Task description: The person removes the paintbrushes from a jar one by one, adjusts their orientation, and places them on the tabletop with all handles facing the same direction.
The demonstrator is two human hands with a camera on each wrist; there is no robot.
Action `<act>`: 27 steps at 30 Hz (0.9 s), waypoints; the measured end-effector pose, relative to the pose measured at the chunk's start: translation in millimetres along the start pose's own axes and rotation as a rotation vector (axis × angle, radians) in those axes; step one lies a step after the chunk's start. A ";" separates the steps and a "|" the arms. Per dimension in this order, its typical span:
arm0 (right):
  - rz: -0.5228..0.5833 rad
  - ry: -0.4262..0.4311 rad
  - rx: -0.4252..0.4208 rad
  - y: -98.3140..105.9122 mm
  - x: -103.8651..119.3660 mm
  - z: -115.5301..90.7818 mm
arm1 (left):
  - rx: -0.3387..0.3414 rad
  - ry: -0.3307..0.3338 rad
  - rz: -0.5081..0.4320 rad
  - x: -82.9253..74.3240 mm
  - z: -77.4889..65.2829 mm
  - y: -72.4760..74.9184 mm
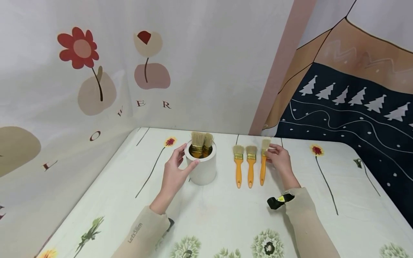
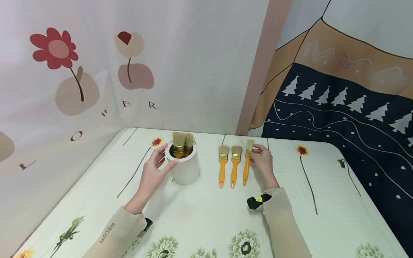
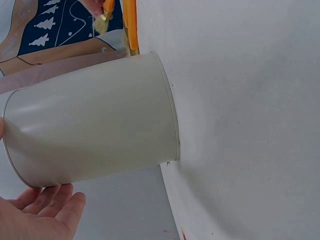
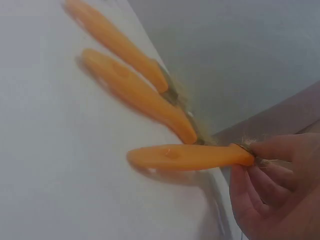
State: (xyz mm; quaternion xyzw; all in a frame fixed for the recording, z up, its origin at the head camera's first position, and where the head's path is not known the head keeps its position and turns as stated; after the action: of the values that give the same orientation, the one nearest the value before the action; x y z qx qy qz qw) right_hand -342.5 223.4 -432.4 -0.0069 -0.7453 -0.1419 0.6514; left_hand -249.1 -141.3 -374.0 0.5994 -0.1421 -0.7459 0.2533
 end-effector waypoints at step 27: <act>-0.304 -0.056 -0.019 -0.4 -14.3 1.9 | 0.001 -0.001 -0.004 0.7 0.3 -0.2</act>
State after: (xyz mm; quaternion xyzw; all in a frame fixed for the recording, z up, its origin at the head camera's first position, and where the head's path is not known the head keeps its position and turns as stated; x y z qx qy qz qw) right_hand -342.2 226.0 -446.6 0.0960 -0.7542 -0.2455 0.6014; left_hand -249.6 -141.5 -374.6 0.5993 -0.1414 -0.7467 0.2514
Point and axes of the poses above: each hand's wrist, its own z-axis towards the middle knuckle, its own y-axis out of the back of the hand, x = y × z, the point moved 6 cm from there along z, towards the middle knuckle, and after that the axes turned 9 degrees about z, right-handed, at the moved point
